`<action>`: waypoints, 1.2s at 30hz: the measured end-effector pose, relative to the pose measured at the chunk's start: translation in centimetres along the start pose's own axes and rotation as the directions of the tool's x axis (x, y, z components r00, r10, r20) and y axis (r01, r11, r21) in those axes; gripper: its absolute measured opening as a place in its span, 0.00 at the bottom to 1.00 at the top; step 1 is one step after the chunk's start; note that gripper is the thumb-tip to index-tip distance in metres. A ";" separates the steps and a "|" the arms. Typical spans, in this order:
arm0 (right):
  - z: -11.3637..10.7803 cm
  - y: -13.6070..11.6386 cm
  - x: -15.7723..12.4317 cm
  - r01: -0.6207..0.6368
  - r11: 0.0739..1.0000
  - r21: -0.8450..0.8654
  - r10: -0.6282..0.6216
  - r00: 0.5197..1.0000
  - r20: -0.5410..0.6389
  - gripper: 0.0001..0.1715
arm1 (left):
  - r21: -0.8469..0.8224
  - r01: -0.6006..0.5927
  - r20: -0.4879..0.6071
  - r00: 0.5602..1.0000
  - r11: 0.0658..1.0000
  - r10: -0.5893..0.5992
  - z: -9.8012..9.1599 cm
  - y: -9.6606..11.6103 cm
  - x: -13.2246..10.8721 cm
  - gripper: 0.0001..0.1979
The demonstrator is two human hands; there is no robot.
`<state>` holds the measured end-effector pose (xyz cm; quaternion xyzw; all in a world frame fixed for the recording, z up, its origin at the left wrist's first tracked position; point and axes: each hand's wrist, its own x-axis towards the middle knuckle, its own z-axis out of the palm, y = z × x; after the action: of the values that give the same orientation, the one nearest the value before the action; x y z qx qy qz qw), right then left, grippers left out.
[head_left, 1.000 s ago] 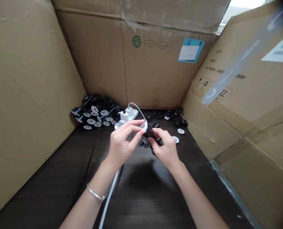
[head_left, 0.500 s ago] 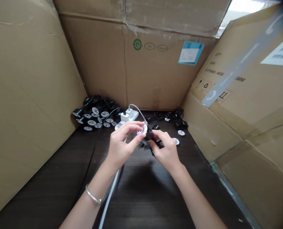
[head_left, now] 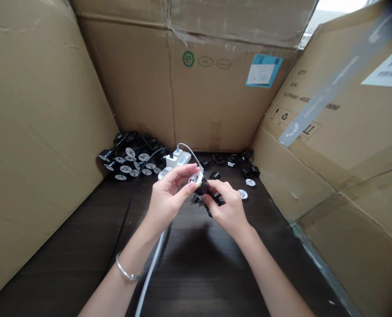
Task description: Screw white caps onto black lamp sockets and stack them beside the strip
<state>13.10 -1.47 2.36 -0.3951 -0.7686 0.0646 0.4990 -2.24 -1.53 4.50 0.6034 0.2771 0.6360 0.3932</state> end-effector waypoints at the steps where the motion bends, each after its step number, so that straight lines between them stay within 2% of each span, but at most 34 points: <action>1: 0.0 0.0 0.0 0.010 1.000 -0.010 -0.010 1.000 -0.003 0.10 | 0.004 0.015 0.007 1.000 1.000 -0.015 0.0 0.0 0.0 0.16; 5: -0.1 0.1 0.1 0.029 0.999 -0.030 -0.030 0.999 -0.021 0.09 | 0.028 0.030 0.030 0.999 0.999 -0.031 -0.2 0.1 0.0 0.18; 15: -0.1 0.0 0.1 -0.007 1.000 -0.016 0.007 1.000 -0.015 0.10 | 0.097 -0.029 0.050 0.998 0.995 0.024 -0.3 0.0 -0.3 0.16; 22: -0.2 0.1 0.0 0.050 0.998 -0.040 -0.051 0.998 -0.024 0.10 | 0.063 -0.024 0.061 0.998 0.998 0.020 -0.3 0.1 -0.1 0.14; 25: -0.3 0.1 0.0 0.057 0.997 -0.053 -0.058 0.998 -0.024 0.09 | 0.122 -0.045 0.057 0.998 0.991 0.038 -0.3 0.3 -0.1 0.14; 29: -0.3 0.1 0.0 0.059 0.996 -0.064 -0.060 0.998 -0.017 0.10 | 0.301 -0.142 0.065 0.990 0.943 0.128 -0.4 0.5 -0.3 0.13; 33: -0.1 0.2 -0.1 0.093 0.991 -0.100 -0.098 0.995 -0.038 0.11 | 0.445 -0.299 0.127 0.954 0.844 0.271 -0.4 0.6 -0.3 0.14; 36: 0.0 0.4 -0.2 0.129 0.980 -0.152 -0.140 0.988 -0.062 0.11 | 0.530 -0.369 0.188 0.929 0.764 0.318 -0.4 0.7 -0.3 0.15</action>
<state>13.40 -1.30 2.02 -0.3801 -0.7775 -0.0406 0.4993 -2.75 -2.09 4.92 0.7589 0.3174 0.5616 0.0890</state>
